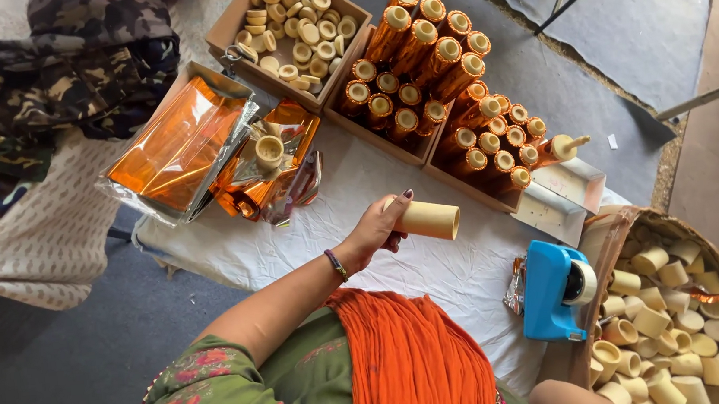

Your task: The person wraps wooden cylindrical parts in gold foil, applies glue, and wipes them as part of a manufacturing or gift-wrapping process.

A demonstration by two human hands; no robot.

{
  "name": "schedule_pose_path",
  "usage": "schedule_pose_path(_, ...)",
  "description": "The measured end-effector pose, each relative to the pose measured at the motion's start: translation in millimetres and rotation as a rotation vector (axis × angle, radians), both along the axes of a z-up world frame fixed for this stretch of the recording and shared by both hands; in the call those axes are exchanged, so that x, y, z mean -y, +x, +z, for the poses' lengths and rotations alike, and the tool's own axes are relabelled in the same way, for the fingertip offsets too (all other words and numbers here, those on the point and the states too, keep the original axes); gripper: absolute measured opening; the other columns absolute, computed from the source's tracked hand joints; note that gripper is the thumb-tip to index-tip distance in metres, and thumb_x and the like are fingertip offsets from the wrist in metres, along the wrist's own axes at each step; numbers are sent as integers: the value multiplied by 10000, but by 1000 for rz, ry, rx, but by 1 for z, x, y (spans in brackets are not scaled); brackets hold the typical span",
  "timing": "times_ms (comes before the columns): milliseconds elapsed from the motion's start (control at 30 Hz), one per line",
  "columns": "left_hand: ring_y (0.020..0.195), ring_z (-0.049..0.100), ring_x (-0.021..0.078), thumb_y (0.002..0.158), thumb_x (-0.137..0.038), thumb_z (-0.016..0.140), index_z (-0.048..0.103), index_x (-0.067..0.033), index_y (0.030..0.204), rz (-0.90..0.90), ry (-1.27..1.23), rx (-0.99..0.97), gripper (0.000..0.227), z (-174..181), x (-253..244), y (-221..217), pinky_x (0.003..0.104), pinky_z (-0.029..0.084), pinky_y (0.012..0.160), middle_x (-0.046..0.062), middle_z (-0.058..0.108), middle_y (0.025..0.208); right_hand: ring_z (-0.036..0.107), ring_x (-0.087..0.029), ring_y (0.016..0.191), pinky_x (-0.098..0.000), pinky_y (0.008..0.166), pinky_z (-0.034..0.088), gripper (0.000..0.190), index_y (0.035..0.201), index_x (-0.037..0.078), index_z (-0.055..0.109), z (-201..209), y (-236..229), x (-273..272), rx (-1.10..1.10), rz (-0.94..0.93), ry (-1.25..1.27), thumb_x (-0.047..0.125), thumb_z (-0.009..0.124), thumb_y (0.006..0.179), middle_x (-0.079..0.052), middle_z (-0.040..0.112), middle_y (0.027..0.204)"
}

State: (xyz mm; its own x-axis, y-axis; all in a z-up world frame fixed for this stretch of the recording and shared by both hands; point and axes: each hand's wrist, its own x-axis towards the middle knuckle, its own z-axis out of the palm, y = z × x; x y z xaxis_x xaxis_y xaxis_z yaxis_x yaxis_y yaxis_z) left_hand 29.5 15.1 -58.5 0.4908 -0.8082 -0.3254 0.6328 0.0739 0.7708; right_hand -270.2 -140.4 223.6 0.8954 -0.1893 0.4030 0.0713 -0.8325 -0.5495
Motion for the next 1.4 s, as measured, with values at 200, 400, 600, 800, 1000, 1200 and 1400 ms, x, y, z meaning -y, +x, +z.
schedule_pose_path(200, 538, 524, 86, 942, -633, 533, 579, -99, 1053, 14, 12, 6, 547, 10, 0, 2, 253, 473, 481, 36, 576, 731, 645, -284, 1020, -355, 846, 531, 445, 1193, -10, 649, -81, 87, -22, 54, -77, -119, 229, 795, 847, -140, 597, 1169)
schedule_pose_path(400, 517, 504, 88, 955, -633, 525, 561, -104, 1022, -43, -2, -14, 534, 15, -1, -1, 247, 474, 479, 40, 570, 708, 653, -291, 1036, -358, 856, 534, 468, 1202, -19, 665, -158, 147, -21, 92, -165, -217, 245, 813, 845, -148, 597, 1193)
schedule_pose_path(600, 526, 512, 95, 975, -601, 531, 567, -100, 997, -26, 12, -125, 503, -3, 5, -4, 265, 470, 480, 28, 548, 712, 593, -264, 973, -370, 809, 521, 329, 1162, -1, 668, -234, 132, -19, 16, -277, 114, 185, 691, 891, -113, 514, 1310)
schedule_pose_path(800, 525, 480, 96, 987, -567, 513, 565, -120, 1006, 41, 63, -202, 451, -18, 11, -12, 272, 461, 476, 19, 534, 716, 547, -339, 1071, -428, 873, 519, 415, 1180, -60, 653, -255, 133, -18, 210, -103, -353, 98, 769, 813, -157, 503, 1264)
schedule_pose_path(1000, 559, 558, 130, 1029, -521, 446, 542, -99, 1057, 218, 141, 296, 434, 5, 7, -30, 306, 474, 473, 43, 598, 756, 559, -190, 881, -346, 734, 483, 141, 1058, 28, 626, -299, 140, -12, 197, -282, 351, 155, 641, 1000, -68, 588, 1017)
schedule_pose_path(1200, 681, 669, 288, 1066, -348, 529, 551, -76, 1080, 349, -80, 1529, 273, 34, 1, -14, 396, 534, 562, 209, 668, 971, 582, -88, 742, -292, 644, 491, 206, 1033, 67, 626, -295, 147, -19, 24, -599, 1410, 264, 569, 1051, -7, 625, 884)
schedule_pose_path(1400, 559, 482, 213, 1109, -328, 446, 596, -29, 972, 17, 71, 114, 361, -36, 24, -9, 362, 376, 450, 93, 547, 720, 557, -161, 742, -347, 622, 479, 232, 980, 29, 530, -277, 139, -36, 291, -294, 2, 199, 687, 994, -80, 582, 890)
